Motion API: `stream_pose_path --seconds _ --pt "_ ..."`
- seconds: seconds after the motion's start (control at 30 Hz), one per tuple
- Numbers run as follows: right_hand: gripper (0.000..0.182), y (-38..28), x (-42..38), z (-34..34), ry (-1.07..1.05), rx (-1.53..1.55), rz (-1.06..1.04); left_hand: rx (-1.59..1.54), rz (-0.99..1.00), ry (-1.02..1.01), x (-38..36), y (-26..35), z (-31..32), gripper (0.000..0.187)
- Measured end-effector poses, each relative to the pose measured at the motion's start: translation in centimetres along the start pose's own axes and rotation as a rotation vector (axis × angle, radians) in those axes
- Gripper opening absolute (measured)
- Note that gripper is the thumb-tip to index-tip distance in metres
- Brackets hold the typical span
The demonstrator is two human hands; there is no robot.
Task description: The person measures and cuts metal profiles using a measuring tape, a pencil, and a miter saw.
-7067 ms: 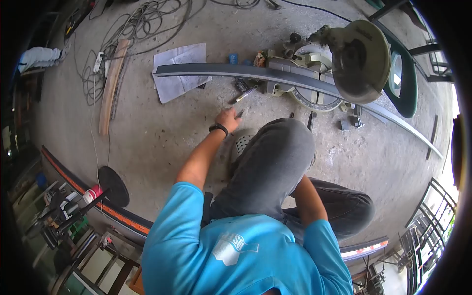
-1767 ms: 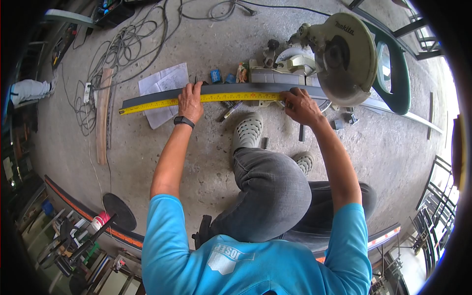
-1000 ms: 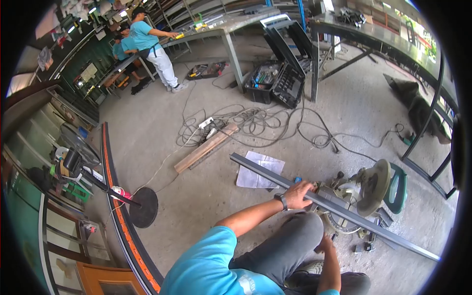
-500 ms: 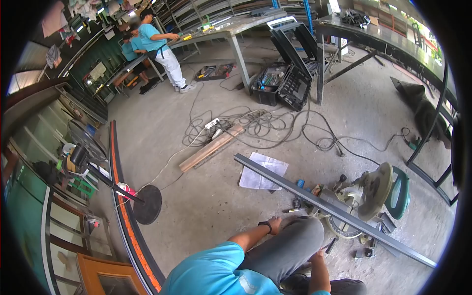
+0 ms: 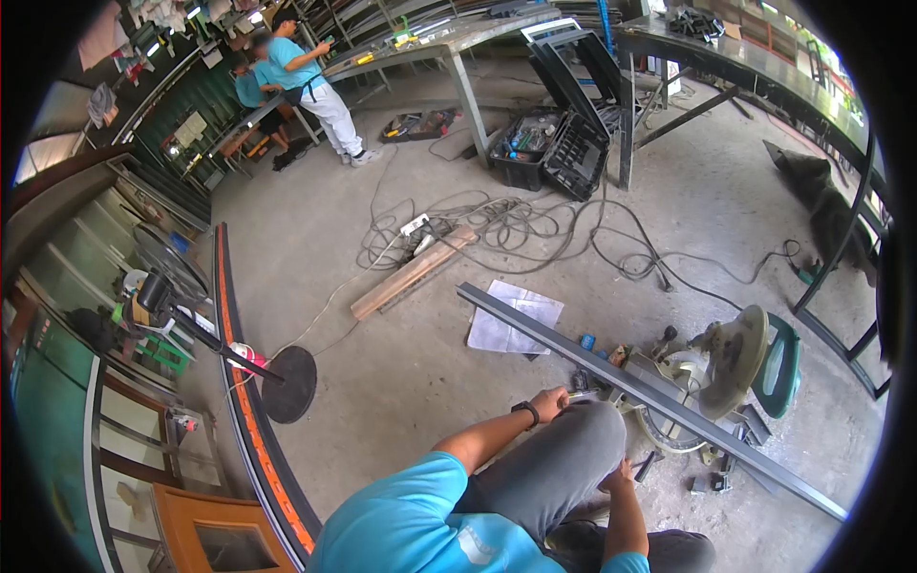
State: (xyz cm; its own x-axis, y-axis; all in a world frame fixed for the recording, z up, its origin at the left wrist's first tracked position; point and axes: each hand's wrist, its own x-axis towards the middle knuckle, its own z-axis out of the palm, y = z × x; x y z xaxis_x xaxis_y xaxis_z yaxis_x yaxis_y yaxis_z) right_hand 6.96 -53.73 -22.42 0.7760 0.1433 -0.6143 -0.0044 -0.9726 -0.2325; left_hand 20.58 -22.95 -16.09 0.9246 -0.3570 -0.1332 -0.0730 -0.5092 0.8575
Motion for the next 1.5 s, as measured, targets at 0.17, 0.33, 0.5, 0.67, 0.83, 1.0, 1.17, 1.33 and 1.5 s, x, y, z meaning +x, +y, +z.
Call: stream_pose_path --seconds 0.17,0.33,0.5,0.67,0.83,1.0,1.17,1.33,1.5 --pt "0.073 4.7 6.4 -1.8 0.28 0.121 -0.261 -0.134 0.011 0.075 3.7 10.7 -3.5 0.036" --pt "0.06 -1.4 -4.6 -20.0 0.488 0.229 -0.281 -0.222 0.371 0.149 8.3 22.7 -7.1 0.034" --pt "0.064 -1.4 -13.9 -27.3 0.454 0.14 -0.222 -0.213 0.72 0.081 7.5 34.7 -6.9 0.038" --pt "0.067 2.7 -15.7 -25.4 0.346 0.162 -0.095 -0.24 0.889 -0.078 3.3 41.0 -3.6 0.033" --pt "0.064 2.3 -17.3 -25.2 0.299 0.22 -0.123 0.124 0.797 -0.231 3.0 38.2 0.0 0.037" --pt "0.063 4.5 -16.2 -24.5 0.411 0.146 -0.14 0.109 0.837 -0.194 3.8 38.2 1.0 0.036" --pt "0.043 5.8 -18.2 -27.3 0.616 0.243 -0.083 -0.065 1.035 0.106 9.2 35.8 -4.0 0.032" --pt "0.028 5.6 -22.0 -32.6 1.321 0.599 0.063 0.28 0.274 0.061 14.3 21.5 -7.9 0.052" --pt "0.052 8.4 -21.1 -35.5 1.531 0.447 0.186 0.777 -0.02 -0.205 15.8 5.2 -10.5 0.078"
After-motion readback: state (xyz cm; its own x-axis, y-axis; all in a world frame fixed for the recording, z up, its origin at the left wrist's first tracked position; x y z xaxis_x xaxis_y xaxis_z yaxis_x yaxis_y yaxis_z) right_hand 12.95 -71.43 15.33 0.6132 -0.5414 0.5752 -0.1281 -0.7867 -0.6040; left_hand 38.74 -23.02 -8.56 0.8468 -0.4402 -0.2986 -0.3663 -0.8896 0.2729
